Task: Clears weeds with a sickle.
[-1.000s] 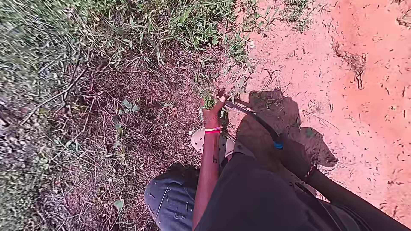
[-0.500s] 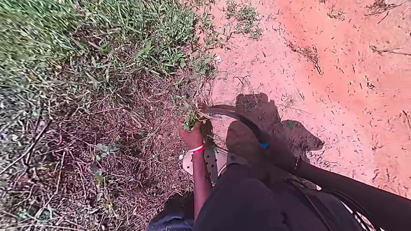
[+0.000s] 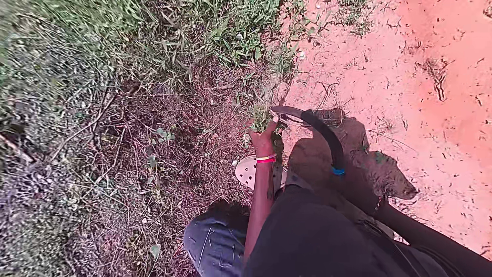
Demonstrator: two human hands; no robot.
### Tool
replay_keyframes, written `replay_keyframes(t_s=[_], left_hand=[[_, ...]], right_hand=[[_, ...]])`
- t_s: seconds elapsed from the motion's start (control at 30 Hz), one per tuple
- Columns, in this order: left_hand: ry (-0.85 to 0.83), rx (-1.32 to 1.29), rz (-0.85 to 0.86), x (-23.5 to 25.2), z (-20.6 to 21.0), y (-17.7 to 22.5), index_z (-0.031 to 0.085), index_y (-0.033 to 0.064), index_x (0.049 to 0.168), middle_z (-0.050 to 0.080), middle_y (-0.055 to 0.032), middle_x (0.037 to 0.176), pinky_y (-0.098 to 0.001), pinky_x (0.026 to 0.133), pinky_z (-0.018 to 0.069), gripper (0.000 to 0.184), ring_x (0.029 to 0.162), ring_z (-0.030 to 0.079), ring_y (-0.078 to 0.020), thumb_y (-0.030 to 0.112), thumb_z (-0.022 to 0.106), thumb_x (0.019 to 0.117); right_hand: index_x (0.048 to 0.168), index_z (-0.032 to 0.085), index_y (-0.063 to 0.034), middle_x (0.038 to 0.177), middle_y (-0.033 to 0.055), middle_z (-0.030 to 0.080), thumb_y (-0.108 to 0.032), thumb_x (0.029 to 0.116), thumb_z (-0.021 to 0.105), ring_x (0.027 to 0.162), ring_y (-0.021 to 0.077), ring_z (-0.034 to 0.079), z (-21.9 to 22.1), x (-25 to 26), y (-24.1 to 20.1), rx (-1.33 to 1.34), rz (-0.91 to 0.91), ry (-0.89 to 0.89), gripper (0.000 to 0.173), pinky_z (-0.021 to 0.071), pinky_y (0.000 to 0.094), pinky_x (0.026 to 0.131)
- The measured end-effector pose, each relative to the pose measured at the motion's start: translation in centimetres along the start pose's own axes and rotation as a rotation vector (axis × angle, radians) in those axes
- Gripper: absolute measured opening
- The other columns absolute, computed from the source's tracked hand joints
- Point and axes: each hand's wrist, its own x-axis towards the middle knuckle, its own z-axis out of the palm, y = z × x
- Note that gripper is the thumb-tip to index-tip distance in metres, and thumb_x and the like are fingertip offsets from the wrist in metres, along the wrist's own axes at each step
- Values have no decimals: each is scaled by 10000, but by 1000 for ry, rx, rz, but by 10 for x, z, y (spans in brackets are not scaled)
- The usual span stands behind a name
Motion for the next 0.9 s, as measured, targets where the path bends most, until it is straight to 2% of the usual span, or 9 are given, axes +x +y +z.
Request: replay_keyframes(t_s=[0.13,0.23,0.4,0.5,0.57,0.6,0.7,0.83,0.9], left_hand=[[126,63,-3,-3,8,-5,444,52,1400,632,-112,1148,-375,758,605,661,935,668,-176,-6,793,842],[178,107,15,-2,9,-10,406,58,1428,619,-134,1190,-377,816,582,713,995,646,-177,-9,795,834],[286,188,16,5,7,-6,426,-5,1408,629,-173,1138,-375,838,570,650,969,647,-199,-103,735,844],[437,199,-55,15,-6,-10,468,-7,1376,648,-178,1045,-377,710,591,545,831,670,-212,-80,711,893],[523,215,-139,21,-24,-14,442,-40,1432,610,-241,1208,-451,852,553,514,994,631,-281,-52,632,955],[552,219,-169,24,-34,-18,450,-59,1422,611,-255,1215,-458,868,553,482,1007,633,-294,-45,610,968],[514,234,-174,25,-40,-13,505,-68,1320,615,-193,1027,-386,743,564,366,829,627,-227,-32,611,971],[456,104,-37,26,-27,6,551,-45,1162,626,-110,821,-273,557,559,238,628,628,-138,-45,649,945],[460,56,32,26,-23,13,546,-30,1112,624,-86,784,-258,548,554,225,618,630,-119,-81,647,918]], right_hand=[[1193,587,101,792,265,657,-162,904,662,720,457,672,1,-3,1,-4,2,-42,398,506,607,647],[1197,580,101,775,267,660,-162,911,670,716,479,677,0,-4,1,-46,-20,-76,399,505,620,639],[1183,583,97,757,258,659,-165,907,664,690,468,678,2,-3,1,-57,-37,-68,389,511,607,618],[1162,595,101,734,249,654,-146,887,653,647,454,671,3,-4,3,-28,-72,21,375,509,589,577],[1162,605,134,741,249,659,-136,873,649,646,424,671,2,-5,-1,39,-75,131,398,517,561,584],[1143,607,138,740,230,656,-150,865,637,637,376,665,1,-4,-2,74,-77,207,401,522,515,581],[1127,598,154,783,231,658,-147,880,635,646,307,654,-8,5,1,198,-29,320,392,532,461,615],[1134,583,146,782,204,635,-180,872,632,633,258,627,-22,3,18,235,1,279,421,521,439,609],[1115,593,137,733,176,621,-200,863,645,597,232,611,-26,-6,29,227,20,268,424,503,417,577]])
